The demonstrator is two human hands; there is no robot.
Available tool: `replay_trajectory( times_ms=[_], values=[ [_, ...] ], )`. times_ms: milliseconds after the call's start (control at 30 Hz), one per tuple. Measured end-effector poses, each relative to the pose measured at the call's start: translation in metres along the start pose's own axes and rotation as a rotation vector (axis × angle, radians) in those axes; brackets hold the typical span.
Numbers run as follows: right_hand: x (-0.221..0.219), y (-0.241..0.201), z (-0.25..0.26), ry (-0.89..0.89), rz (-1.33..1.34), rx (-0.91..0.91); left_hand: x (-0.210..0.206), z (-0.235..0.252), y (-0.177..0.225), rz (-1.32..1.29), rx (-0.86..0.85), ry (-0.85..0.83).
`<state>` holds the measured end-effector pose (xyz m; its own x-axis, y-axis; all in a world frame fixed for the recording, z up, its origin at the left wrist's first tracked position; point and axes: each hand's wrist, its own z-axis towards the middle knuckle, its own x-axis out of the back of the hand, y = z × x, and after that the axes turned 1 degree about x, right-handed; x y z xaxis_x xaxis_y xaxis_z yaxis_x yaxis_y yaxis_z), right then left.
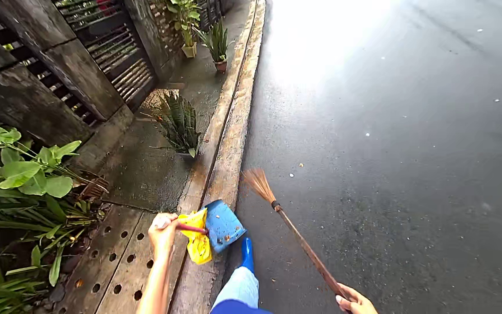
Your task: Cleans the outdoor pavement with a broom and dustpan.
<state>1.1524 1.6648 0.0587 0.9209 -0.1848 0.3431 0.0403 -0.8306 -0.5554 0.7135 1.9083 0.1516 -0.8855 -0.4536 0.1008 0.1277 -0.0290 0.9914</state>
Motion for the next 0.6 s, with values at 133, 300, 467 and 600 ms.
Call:
replay_trajectory(
  times_ms=[133,300,467,600],
  values=[
    [0.029,-0.06,0.024,0.119,0.069,-0.07,-0.114,0.106,0.003,0.014,0.031,-0.109],
    [0.107,-0.152,0.069,0.327,-0.153,-0.071,-0.242,0.224,-0.018,0.062,-0.104,-0.323],
    [0.178,-0.248,0.139,0.499,-0.46,-0.145,-0.383,0.289,-0.006,0.024,-0.177,-0.465],
    [0.152,-0.32,0.232,0.48,-0.491,-0.359,-0.484,0.313,-0.022,0.066,-0.268,-0.602]
  ],
)
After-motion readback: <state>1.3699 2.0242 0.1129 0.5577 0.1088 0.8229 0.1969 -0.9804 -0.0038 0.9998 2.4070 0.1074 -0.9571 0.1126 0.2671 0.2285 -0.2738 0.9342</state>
